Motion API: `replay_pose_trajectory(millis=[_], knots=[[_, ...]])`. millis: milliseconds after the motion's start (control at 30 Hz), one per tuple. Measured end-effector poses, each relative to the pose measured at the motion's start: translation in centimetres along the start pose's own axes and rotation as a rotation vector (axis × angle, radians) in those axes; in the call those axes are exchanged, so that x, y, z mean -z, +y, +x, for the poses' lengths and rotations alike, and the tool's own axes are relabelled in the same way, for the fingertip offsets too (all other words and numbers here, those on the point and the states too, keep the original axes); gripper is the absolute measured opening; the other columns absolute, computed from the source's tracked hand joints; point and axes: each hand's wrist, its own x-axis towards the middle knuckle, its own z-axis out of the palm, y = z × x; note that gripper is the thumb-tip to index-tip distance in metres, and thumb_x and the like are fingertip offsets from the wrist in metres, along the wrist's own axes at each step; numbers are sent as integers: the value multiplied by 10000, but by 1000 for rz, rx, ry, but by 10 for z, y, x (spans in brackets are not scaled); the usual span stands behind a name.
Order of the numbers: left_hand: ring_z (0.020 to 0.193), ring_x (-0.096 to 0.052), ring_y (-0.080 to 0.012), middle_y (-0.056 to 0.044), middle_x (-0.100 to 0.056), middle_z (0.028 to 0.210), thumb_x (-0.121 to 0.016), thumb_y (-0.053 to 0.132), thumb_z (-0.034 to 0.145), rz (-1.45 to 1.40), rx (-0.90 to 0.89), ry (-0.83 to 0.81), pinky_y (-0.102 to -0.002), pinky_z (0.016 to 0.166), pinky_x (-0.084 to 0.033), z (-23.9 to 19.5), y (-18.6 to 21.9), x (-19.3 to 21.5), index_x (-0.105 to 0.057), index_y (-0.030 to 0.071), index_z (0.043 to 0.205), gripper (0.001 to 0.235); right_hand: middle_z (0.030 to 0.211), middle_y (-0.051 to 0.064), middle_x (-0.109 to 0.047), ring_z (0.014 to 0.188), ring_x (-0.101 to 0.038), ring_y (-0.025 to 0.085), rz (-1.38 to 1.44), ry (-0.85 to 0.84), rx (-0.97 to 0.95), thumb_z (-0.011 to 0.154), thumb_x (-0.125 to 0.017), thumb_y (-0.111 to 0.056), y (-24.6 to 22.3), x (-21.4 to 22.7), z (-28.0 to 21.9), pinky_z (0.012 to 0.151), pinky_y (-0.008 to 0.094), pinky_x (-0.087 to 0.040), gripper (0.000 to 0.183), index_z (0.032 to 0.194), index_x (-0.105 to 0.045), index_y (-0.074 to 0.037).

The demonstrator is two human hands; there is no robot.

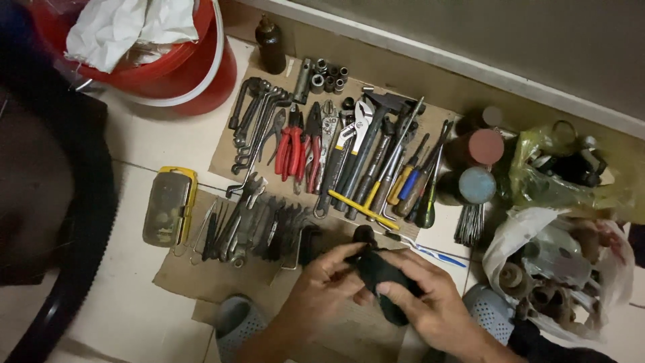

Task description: The person sits on a stool and organizes various tools laid out on the floor. They pick up socket bits, wipe them with a black cloth, and place them into a yellow socket set case. They also handle a screwdriver and other small metal parts, arranging them on the floor.

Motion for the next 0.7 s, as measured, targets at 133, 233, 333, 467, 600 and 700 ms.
replay_pose_trajectory(millis=[133, 233, 333, 467, 600, 700], knots=[[731, -678, -149, -144, -733, 927, -688, 133, 888, -3, 81, 87, -248, 666, -554, -4, 24, -7, -587, -32, 1425, 571, 964, 61, -731, 734, -642, 149, 49, 70, 18, 846, -703, -81, 1, -4, -6, 660, 286, -522, 376, 1215, -714, -11], [691, -630, -225, -207, -716, 999, -672, 38, 873, -322, 210, 292, -290, 627, -535, -2, 26, -7, -695, -68, 1293, 433, 1011, 80, -731, 740, -663, 144, -85, 71, 163, 852, -686, -100, 4, -8, -9, 650, 270, -545, 405, 1245, -669, -8], [706, -624, -223, -196, -692, 927, -621, 79, 934, -281, 118, 143, -305, 643, -526, -2, 6, -2, -657, -92, 1209, 326, 1200, 151, -715, 950, -733, 227, -190, 38, 207, 875, -672, -119, 9, -11, -10, 805, 338, -579, 394, 1250, -656, 0], [770, -607, -208, -180, -692, 923, -658, 65, 927, -308, 108, 157, -323, 700, -508, -4, -10, 0, -709, -100, 1160, 291, 1182, 150, -691, 890, -716, 249, -265, -5, 269, 820, -694, -85, 3, -7, -8, 757, 330, -571, 388, 1199, -650, -15], [633, -570, -163, -130, -670, 714, -632, 55, 921, -144, 61, 188, -278, 612, -457, -8, -4, -8, -748, -111, 1114, 280, 953, 102, -748, 655, -685, 163, -115, 6, 167, 763, -754, -115, 2, -5, -7, 547, 269, -557, 363, 1102, -673, -11], [735, -756, -164, -126, -819, 879, -741, 68, 798, 185, 11, 330, -258, 687, -606, -11, 5, -14, -774, -2, 1116, 328, 795, 133, -796, 556, -700, 180, 319, 41, -262, 798, -742, -34, 15, -3, -9, 497, 287, -569, 332, 1121, -676, 2]])
